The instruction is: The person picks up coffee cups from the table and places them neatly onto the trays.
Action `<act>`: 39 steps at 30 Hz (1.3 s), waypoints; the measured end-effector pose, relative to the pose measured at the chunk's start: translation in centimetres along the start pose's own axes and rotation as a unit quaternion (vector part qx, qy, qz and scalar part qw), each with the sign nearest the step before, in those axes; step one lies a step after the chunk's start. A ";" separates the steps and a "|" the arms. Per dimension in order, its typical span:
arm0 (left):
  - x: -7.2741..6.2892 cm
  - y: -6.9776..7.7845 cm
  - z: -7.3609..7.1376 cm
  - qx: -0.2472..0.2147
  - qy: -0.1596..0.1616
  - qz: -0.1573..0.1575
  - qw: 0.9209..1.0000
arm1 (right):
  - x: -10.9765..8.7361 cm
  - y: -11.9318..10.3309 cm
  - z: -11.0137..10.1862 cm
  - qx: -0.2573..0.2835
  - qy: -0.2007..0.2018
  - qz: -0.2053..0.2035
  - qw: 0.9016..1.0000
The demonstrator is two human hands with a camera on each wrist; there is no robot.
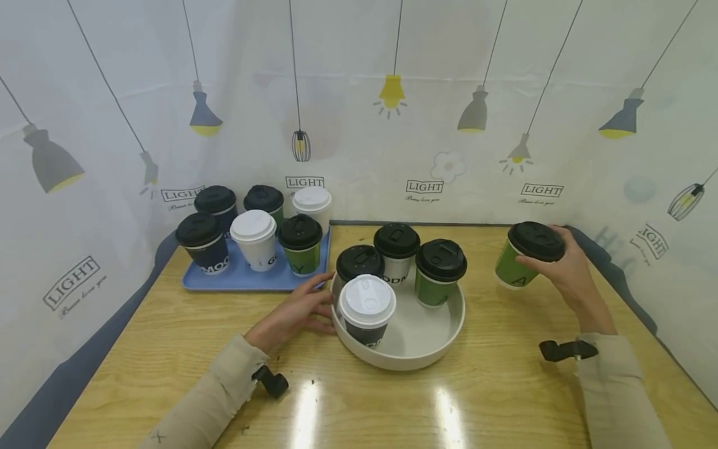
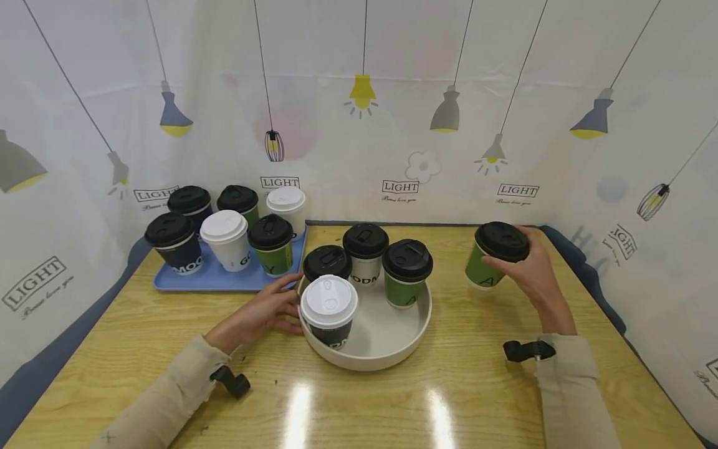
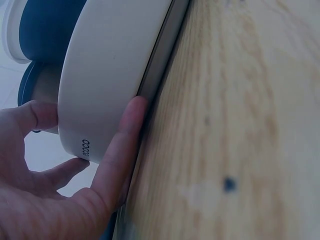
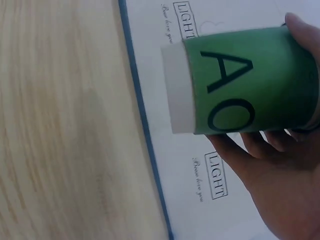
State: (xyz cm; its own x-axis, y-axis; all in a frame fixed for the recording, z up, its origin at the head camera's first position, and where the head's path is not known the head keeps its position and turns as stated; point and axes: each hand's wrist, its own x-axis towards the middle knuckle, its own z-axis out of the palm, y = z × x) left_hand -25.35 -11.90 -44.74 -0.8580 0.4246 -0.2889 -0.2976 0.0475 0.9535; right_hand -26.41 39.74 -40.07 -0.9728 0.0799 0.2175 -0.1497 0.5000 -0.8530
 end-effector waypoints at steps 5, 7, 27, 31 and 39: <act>-0.1 0.1 0.1 -0.001 0.001 -0.003 1.000 | -0.4 -1.6 0.2 0.026 -0.062 -0.053 0.996; 0.0 0.2 0.2 0.000 0.000 -0.002 1.000 | -0.6 -2.4 0.5 0.057 -0.089 -0.071 0.992; 0.1 0.2 0.2 -0.002 0.000 -0.006 1.000 | -2.5 -9.6 2.6 0.141 -0.275 -0.230 0.923; 0.1 0.1 0.3 -0.004 0.004 -0.008 1.000 | -2.9 -10.6 4.2 0.113 -0.281 -0.263 0.916; -0.1 0.1 0.2 -0.004 0.005 -0.006 1.000 | -3.7 -11.5 7.3 0.051 -0.281 -0.262 0.922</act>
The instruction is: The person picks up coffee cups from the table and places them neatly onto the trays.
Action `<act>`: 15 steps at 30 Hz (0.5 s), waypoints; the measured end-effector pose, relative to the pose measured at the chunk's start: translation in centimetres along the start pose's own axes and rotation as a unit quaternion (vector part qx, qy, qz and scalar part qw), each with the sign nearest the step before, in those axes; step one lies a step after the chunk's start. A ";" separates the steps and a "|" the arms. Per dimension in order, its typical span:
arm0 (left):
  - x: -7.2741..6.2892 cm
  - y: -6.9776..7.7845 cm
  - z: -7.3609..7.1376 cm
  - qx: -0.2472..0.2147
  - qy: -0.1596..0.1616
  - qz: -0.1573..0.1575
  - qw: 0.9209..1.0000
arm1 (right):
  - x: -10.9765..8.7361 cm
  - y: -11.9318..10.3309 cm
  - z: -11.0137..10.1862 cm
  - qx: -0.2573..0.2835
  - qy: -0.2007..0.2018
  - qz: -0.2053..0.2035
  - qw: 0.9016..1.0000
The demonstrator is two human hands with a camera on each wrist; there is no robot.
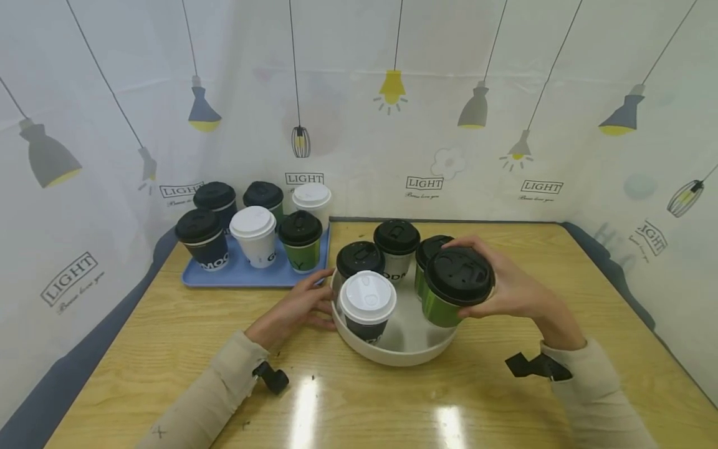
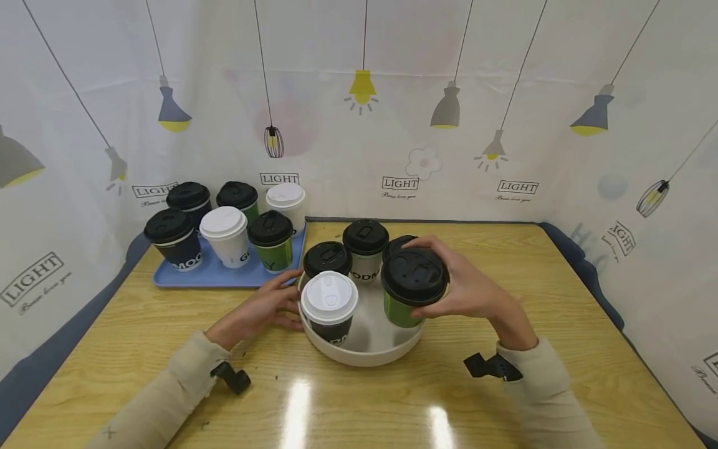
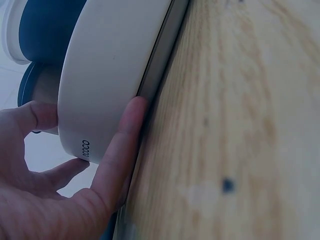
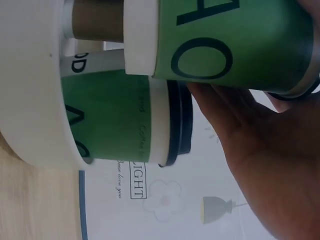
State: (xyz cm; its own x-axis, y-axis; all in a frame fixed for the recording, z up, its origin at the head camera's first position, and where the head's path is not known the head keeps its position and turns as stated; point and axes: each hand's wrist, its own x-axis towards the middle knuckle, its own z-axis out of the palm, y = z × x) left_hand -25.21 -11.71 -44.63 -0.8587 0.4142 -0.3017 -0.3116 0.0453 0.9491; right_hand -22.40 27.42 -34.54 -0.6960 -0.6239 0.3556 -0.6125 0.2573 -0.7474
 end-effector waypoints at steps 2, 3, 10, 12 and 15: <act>0.0 0.0 0.0 0.001 0.001 -0.001 1.000 | 0.2 -0.1 0.5 -0.025 -0.004 0.005 1.000; 0.0 0.0 0.0 0.001 0.001 -0.001 1.000 | 0.3 -0.1 0.8 -0.037 -0.008 0.009 0.999; -0.1 0.1 0.0 0.001 0.000 0.002 1.000 | 0.6 -0.6 1.8 -0.125 -0.049 0.019 0.991; 0.0 0.0 0.0 0.001 -0.001 0.002 1.000 | 0.7 -0.7 2.0 -0.135 -0.055 0.017 0.989; 0.0 0.0 0.0 0.000 0.002 0.001 1.000 | 0.8 -0.7 2.3 -0.146 -0.057 0.014 0.988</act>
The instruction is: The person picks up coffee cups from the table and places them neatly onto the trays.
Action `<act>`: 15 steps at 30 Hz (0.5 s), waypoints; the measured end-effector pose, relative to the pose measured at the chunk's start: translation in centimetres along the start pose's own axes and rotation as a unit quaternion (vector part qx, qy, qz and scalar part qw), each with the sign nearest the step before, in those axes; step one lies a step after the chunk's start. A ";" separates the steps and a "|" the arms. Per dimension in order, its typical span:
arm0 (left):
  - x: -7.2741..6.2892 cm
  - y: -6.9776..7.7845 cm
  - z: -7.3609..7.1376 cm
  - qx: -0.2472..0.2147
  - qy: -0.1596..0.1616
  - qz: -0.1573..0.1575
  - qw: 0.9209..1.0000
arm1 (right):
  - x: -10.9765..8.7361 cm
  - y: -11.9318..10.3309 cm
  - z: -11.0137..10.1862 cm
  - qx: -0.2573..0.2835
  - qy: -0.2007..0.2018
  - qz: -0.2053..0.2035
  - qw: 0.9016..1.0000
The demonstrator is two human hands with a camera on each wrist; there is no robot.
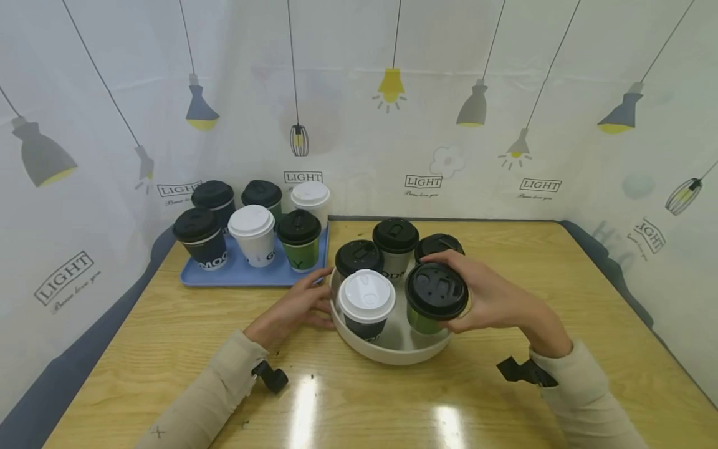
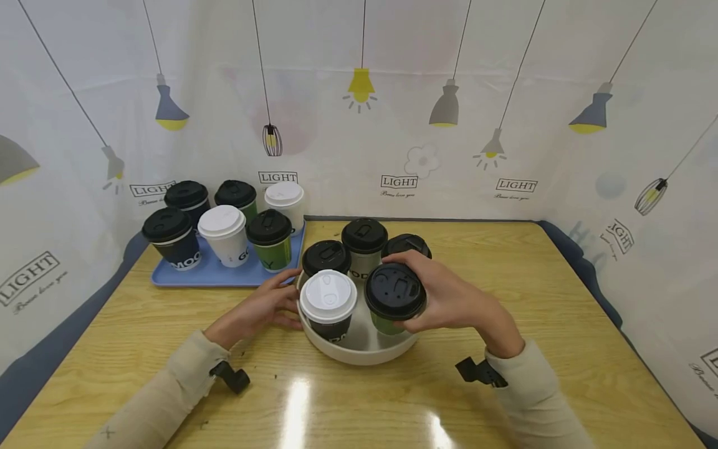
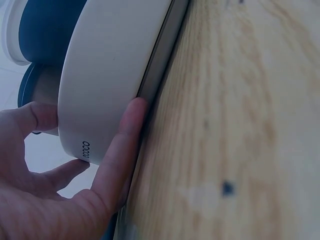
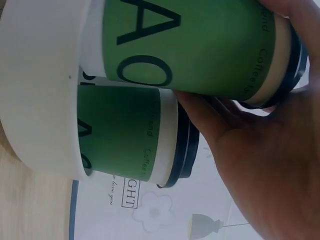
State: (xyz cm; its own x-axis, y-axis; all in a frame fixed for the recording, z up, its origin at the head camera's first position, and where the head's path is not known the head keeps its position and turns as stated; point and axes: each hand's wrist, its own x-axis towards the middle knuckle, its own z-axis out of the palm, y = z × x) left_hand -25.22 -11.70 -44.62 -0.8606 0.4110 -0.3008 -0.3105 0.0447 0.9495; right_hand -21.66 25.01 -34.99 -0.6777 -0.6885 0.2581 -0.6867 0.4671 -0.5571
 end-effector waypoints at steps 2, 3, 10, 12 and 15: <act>0.0 0.0 0.0 0.002 -0.001 0.002 1.000 | 0.1 -0.1 0.2 -0.005 -0.004 -0.001 1.000; 0.0 -0.1 -0.1 0.003 -0.001 0.004 1.000 | 0.1 -0.2 0.2 -0.006 -0.007 0.000 1.000; 0.2 -0.2 -0.1 0.003 -0.005 0.004 1.000 | 0.1 -0.6 0.4 -0.022 -0.032 0.022 0.999; 0.2 -0.1 -0.1 0.003 -0.004 0.003 1.000 | 0.1 -0.7 0.3 -0.032 -0.040 0.036 0.998; 0.2 -0.1 -0.1 0.005 -0.004 0.003 1.000 | 0.1 -0.7 0.4 -0.042 -0.051 0.054 0.996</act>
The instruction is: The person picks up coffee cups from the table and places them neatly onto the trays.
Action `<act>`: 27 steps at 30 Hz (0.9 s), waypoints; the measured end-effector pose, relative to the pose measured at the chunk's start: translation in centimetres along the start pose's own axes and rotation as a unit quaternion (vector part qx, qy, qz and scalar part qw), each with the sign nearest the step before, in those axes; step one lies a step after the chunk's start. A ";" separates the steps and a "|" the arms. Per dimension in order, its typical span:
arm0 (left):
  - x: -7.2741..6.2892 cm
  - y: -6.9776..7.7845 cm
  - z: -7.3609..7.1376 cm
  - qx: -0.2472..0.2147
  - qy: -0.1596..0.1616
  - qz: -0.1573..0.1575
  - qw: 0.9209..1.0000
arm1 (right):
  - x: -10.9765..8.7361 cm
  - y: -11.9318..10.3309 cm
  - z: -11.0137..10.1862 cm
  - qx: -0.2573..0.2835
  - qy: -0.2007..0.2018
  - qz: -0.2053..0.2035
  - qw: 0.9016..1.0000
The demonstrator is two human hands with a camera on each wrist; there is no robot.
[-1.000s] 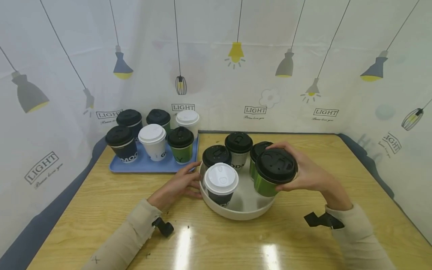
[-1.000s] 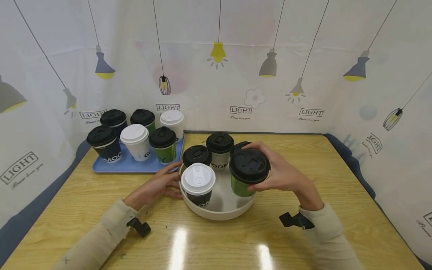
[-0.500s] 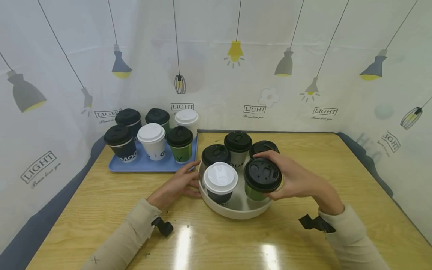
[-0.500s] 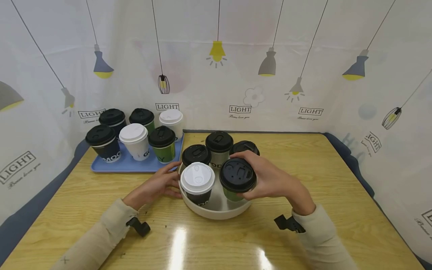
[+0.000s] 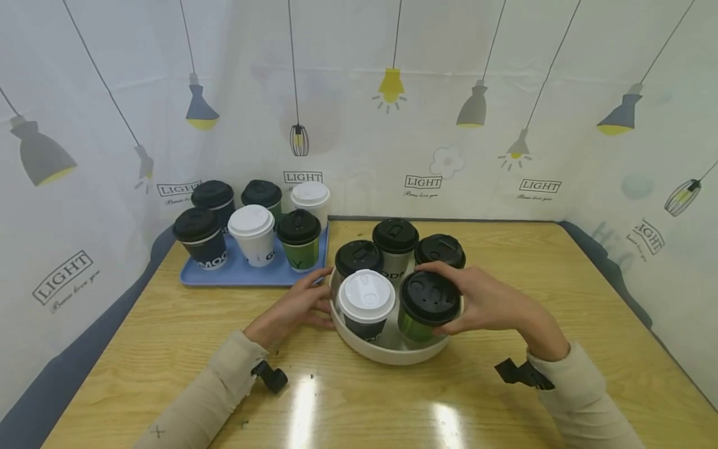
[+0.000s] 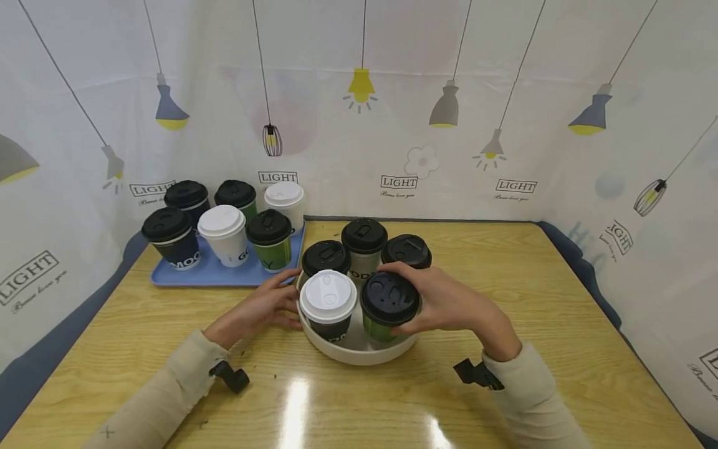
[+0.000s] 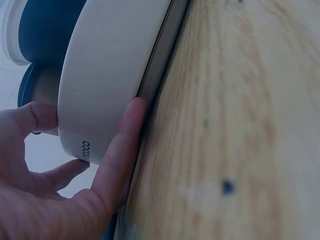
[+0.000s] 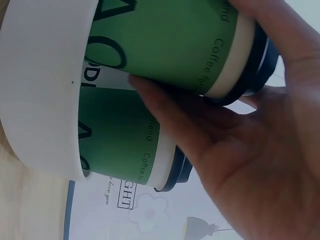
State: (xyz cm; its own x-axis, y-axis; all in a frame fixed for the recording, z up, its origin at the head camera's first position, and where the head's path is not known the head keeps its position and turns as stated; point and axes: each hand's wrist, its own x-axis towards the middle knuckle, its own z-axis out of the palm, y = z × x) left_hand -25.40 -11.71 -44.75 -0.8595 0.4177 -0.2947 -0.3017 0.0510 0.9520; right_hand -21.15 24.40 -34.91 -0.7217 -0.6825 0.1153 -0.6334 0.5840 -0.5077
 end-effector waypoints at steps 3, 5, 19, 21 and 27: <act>-0.1 0.1 0.0 0.000 0.000 -0.001 1.000 | 0.1 0.0 0.2 -0.002 -0.009 0.008 1.000; -0.1 0.1 0.0 0.000 0.000 -0.001 1.000 | 0.2 0.1 0.3 -0.003 -0.013 0.011 1.000; -0.3 0.2 0.1 0.002 0.002 -0.004 1.000 | -0.4 0.2 -0.1 0.031 -0.075 0.075 0.994; -0.3 0.2 0.2 0.002 0.005 -0.004 1.000 | -1.1 0.0 -0.9 0.058 -0.085 0.084 0.991; -0.2 0.1 0.0 -0.002 0.003 -0.009 1.000 | -3.5 1.6 -3.9 0.144 -0.059 0.054 0.986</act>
State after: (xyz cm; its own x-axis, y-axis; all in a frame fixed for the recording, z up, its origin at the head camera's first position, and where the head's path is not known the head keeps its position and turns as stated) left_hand -25.28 -11.76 -44.61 -0.8568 0.4107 -0.3117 -0.3181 0.0547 0.9465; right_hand -20.75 29.48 -32.80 -0.7319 -0.6799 -0.0449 -0.4367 0.5187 -0.7350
